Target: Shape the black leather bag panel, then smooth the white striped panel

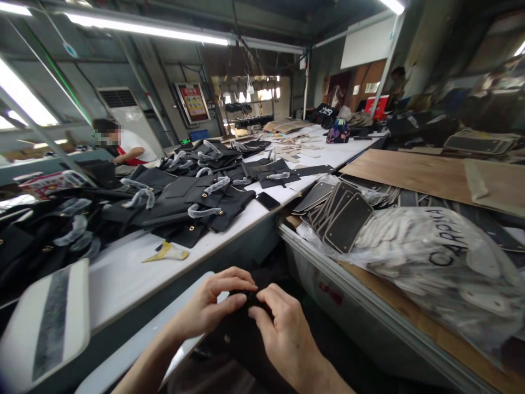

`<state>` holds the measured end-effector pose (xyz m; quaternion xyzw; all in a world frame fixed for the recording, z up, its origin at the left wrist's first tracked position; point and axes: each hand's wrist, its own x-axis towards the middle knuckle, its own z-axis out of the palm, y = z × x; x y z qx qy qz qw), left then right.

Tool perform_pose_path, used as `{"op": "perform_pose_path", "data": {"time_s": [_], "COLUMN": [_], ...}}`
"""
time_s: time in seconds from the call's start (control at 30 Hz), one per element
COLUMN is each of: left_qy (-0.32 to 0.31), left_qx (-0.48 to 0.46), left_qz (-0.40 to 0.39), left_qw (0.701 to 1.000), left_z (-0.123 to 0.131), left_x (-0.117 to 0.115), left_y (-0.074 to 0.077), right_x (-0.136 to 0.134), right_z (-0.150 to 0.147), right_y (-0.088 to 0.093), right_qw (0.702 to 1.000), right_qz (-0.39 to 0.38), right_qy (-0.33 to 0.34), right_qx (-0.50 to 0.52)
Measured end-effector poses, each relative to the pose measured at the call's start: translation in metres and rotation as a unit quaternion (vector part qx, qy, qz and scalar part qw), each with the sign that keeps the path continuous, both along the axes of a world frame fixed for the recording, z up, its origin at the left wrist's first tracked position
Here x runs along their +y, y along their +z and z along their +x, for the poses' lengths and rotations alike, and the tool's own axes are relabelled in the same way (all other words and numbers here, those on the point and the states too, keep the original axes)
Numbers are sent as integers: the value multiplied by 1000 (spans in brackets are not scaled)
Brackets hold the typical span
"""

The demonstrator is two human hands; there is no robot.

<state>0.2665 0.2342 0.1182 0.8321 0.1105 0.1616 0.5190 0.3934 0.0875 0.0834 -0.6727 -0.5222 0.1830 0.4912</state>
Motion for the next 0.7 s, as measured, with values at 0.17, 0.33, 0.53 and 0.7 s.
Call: {"op": "perform_pose_path", "data": {"time_s": [0.17, 0.33, 0.53, 0.7], "left_qy": [-90, -206, -232, -237], "left_qx": [96, 156, 193, 183], "left_qz": [76, 119, 150, 122], "left_qw": [988, 959, 942, 946], "left_z": [-2, 13, 23, 22], "left_x": [23, 38, 43, 43], "left_y": [23, 38, 40, 44], "right_x": [3, 4, 6, 8], "right_z": [-8, -12, -14, -15], "right_y": [-5, -7, -9, -8], "right_qw": [999, 998, 998, 999], "right_qz": [-26, -36, -32, -20], "right_qy": [29, 42, 44, 48], "right_qx": [5, 8, 9, 8]}}
